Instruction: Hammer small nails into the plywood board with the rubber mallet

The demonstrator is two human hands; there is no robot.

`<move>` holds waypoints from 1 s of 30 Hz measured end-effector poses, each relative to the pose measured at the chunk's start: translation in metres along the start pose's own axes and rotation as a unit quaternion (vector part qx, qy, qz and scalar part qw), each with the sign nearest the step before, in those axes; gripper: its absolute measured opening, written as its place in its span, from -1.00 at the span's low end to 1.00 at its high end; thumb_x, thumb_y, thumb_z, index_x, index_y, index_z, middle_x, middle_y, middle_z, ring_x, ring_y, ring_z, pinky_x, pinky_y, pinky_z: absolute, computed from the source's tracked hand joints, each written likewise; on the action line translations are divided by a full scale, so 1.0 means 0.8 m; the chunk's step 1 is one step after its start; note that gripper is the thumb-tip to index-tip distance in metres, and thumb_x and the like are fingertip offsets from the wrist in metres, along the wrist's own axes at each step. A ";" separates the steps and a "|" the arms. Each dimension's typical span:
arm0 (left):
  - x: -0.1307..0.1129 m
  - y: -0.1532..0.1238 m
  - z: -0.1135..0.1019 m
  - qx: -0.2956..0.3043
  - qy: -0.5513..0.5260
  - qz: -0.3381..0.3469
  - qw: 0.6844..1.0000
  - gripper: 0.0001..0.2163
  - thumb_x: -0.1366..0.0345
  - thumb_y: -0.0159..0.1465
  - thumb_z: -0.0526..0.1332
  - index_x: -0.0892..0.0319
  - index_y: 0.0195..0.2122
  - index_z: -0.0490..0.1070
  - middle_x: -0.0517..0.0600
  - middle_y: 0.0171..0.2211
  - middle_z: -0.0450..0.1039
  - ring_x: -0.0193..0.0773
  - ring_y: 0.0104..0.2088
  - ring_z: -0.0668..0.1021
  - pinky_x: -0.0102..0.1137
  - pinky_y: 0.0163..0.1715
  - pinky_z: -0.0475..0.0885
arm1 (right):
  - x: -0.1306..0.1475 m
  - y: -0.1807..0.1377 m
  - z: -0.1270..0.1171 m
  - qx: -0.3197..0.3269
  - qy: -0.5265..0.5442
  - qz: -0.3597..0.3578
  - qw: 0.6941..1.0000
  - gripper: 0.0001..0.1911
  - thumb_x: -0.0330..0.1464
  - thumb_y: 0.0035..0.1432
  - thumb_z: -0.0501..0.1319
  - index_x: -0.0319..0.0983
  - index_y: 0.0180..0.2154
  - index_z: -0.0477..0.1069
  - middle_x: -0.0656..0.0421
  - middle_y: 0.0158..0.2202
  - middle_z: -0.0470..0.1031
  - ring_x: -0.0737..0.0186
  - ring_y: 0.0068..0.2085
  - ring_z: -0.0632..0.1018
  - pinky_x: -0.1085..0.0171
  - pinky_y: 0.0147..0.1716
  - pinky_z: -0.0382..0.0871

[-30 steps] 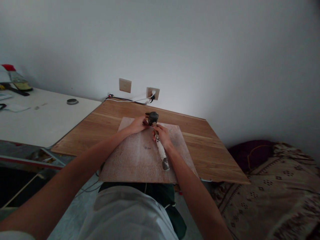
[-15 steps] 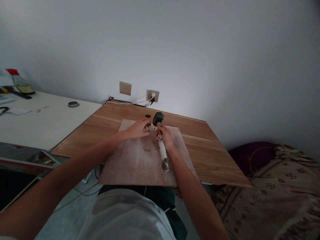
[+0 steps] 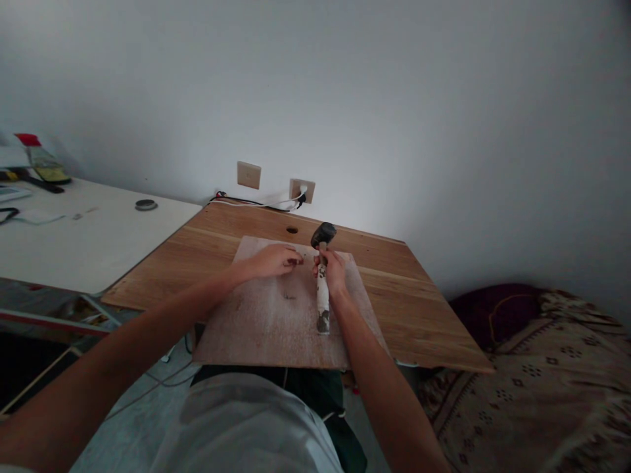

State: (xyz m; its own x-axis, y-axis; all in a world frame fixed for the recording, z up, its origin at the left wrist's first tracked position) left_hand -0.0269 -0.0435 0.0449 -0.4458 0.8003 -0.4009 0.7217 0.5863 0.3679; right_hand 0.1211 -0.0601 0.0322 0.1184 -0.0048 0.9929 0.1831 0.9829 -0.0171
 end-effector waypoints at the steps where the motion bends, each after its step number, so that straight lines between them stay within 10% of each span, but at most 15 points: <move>1: 0.023 -0.003 -0.012 -0.040 -0.038 -0.048 0.997 -0.81 0.44 0.24 0.21 0.15 -0.20 0.60 0.00 -0.24 0.64 -0.16 -0.21 0.63 -0.33 -0.13 0.48 | -0.001 0.000 0.001 0.001 0.000 0.000 1.000 -0.78 -0.16 0.02 0.22 -0.16 -0.42 0.33 0.29 -0.63 0.36 0.34 -0.68 0.32 0.31 -0.68 0.13; 7: 0.097 -0.022 -0.029 -0.143 -0.120 -0.159 0.970 -0.87 0.32 0.20 0.28 0.17 -0.26 0.60 0.01 -0.28 0.65 -0.23 -0.28 0.63 -0.36 -0.19 0.51 | -0.007 0.000 0.013 0.031 -0.024 -0.008 0.999 -0.77 -0.13 -0.01 0.21 -0.14 -0.44 0.31 0.27 -0.62 0.36 0.33 -0.66 0.32 0.32 -0.69 0.17; 17: 0.085 -0.016 -0.015 -0.095 -0.097 -0.132 0.982 -0.87 0.34 0.18 0.26 0.18 -0.28 0.58 0.00 -0.34 0.63 -0.20 -0.32 0.63 -0.34 -0.22 0.50 | -0.016 -0.006 0.035 0.093 -0.014 0.001 0.996 -0.75 -0.14 -0.03 0.23 -0.17 -0.39 0.34 0.31 -0.61 0.38 0.38 -0.69 0.33 0.36 -0.73 0.11; 25: 0.091 -0.019 -0.015 -0.122 -0.142 -0.147 0.971 -0.48 0.35 0.13 0.29 0.24 0.16 0.38 0.02 -0.26 0.65 -0.13 -0.28 0.67 -0.30 -0.20 0.55 | -0.026 -0.013 0.065 0.164 -0.034 0.001 0.986 -0.73 -0.12 0.00 0.25 -0.17 -0.36 0.36 0.34 -0.62 0.37 0.39 -0.71 0.32 0.37 -0.74 0.13; 30: 0.090 -0.018 -0.018 -0.134 -0.137 -0.133 0.972 -0.61 0.37 0.10 0.30 0.25 0.00 0.46 0.07 -0.18 0.64 -0.15 -0.24 0.66 -0.33 -0.20 0.54 | -0.032 -0.011 0.066 0.174 -0.041 0.000 0.984 -0.72 -0.11 -0.01 0.26 -0.17 -0.42 0.32 0.33 -0.62 0.37 0.39 -0.72 0.33 0.37 -0.75 0.14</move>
State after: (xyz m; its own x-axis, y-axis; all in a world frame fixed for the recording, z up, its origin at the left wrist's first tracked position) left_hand -0.0768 0.0078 0.0224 -0.4140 0.5738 -0.7066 0.4200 0.8091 0.4110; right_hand 0.0653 -0.0587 0.0133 0.0367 -0.0046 0.9993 -0.1644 0.9863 0.0106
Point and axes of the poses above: each hand's wrist, its own y-axis towards the middle knuckle, its own z-axis out of the palm, x = y × z, the point moved 8 cm from there along y, towards the middle knuckle
